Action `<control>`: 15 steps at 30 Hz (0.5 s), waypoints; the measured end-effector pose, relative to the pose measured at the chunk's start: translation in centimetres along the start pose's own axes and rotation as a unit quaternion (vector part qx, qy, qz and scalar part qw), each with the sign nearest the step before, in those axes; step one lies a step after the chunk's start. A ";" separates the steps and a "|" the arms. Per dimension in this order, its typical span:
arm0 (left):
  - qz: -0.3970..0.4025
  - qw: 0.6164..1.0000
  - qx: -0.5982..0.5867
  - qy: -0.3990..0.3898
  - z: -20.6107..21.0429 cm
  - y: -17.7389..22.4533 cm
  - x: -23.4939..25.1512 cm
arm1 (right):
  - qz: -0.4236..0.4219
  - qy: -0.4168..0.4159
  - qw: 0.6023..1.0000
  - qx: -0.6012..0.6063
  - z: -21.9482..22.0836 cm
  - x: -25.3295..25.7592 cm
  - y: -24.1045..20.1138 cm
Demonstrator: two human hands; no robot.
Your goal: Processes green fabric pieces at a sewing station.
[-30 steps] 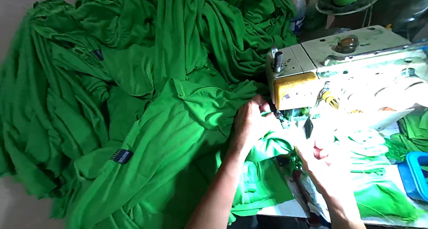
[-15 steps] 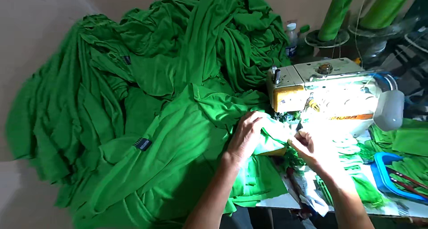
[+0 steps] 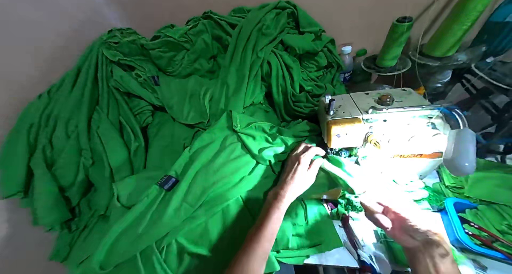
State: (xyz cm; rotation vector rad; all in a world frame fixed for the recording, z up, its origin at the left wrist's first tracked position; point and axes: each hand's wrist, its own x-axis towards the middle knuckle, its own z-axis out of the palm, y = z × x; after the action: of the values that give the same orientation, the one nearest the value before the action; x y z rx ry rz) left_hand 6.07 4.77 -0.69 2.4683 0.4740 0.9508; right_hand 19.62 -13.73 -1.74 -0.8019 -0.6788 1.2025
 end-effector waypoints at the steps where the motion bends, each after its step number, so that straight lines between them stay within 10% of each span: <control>1: -0.006 1.000 0.006 -0.027 -0.3 -0.1 0.1 | -0.037 0.013 0.997 0.073 -0.4 0.0 0.1; 6: -0.054 0.982 0.071 -0.167 -3.0 1.2 1.4 | -0.081 0.029 0.975 0.207 -1.3 1.8 0.1; 12: -0.061 0.976 -0.190 -0.087 -3.2 2.0 1.4 | -0.078 0.009 0.978 0.194 -1.1 2.8 0.0; 15: -0.021 0.996 -0.057 -0.062 -2.8 2.6 1.7 | -0.076 0.076 0.990 0.095 0.3 2.7 -0.4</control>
State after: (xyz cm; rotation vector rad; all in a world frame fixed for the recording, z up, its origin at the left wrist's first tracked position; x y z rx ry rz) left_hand 5.76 4.17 3.46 2.3870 0.4159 0.7809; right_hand 20.18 -11.11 -1.12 -0.6624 -0.4843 1.0388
